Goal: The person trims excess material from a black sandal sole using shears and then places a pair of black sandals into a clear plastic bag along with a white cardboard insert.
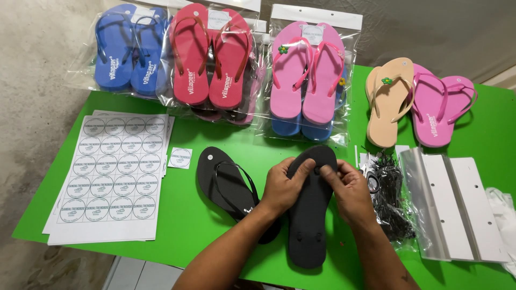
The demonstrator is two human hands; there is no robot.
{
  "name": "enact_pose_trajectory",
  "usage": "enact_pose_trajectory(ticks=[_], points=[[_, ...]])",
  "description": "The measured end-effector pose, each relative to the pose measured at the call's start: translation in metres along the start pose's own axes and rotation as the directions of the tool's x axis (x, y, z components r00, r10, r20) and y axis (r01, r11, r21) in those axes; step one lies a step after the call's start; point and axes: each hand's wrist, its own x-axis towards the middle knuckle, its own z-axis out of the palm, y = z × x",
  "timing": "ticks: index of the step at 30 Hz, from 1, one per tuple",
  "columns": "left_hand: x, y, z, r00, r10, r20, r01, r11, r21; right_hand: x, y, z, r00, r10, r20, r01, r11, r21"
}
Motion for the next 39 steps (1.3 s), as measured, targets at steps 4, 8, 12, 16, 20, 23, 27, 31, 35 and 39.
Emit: enact_pose_trajectory(ticks=[4,8,12,16,20,23,27,31,35,39], points=[[-0.01,0.041,-0.009,0.997,0.046,-0.058,-0.057,0.977,-0.208,-0.004,-0.014,0.0,0.979,-0.132,-0.155,0.119,0.988,-0.094],[-0.015,0.059,-0.016,0.987,0.103,-0.124,-0.136,0.944,-0.3,-0.001,0.004,-0.004,0.924,0.311,0.221,-0.346,0.927,0.146],[-0.02,0.055,-0.017,0.986,0.155,-0.07,-0.166,0.963,-0.213,0.003,0.056,-0.027,0.909,0.286,0.302,-0.371,0.886,0.277],[-0.028,0.059,-0.036,0.97,0.24,-0.033,-0.226,0.945,0.237,-0.009,-0.003,-0.011,0.972,0.16,0.17,-0.193,0.961,0.196],[-0.027,0.078,-0.066,0.84,0.509,-0.187,-0.294,0.717,0.632,-0.015,-0.045,-0.016,0.967,-0.158,0.199,0.204,0.949,-0.239],[-0.031,0.068,-0.097,0.827,0.51,-0.238,-0.134,0.589,0.797,-0.022,-0.048,-0.01,0.971,-0.124,0.206,0.206,0.873,-0.443],[-0.05,0.076,-0.119,0.922,0.271,-0.278,0.085,0.556,0.827,-0.027,-0.049,0.011,0.997,0.001,0.071,0.025,0.931,-0.365],[-0.055,0.051,-0.131,0.942,0.143,-0.302,0.197,0.493,0.847,-0.021,-0.046,-0.003,0.983,-0.165,-0.08,0.131,0.937,-0.324],[-0.047,0.019,-0.14,0.904,0.26,-0.34,0.166,0.519,0.839,-0.016,-0.04,-0.011,0.945,-0.31,-0.105,0.258,0.903,-0.344],[-0.052,0.064,-0.115,0.888,0.321,-0.328,-0.161,0.887,0.433,-0.016,-0.036,-0.006,0.918,-0.38,-0.114,0.327,0.887,-0.325]])
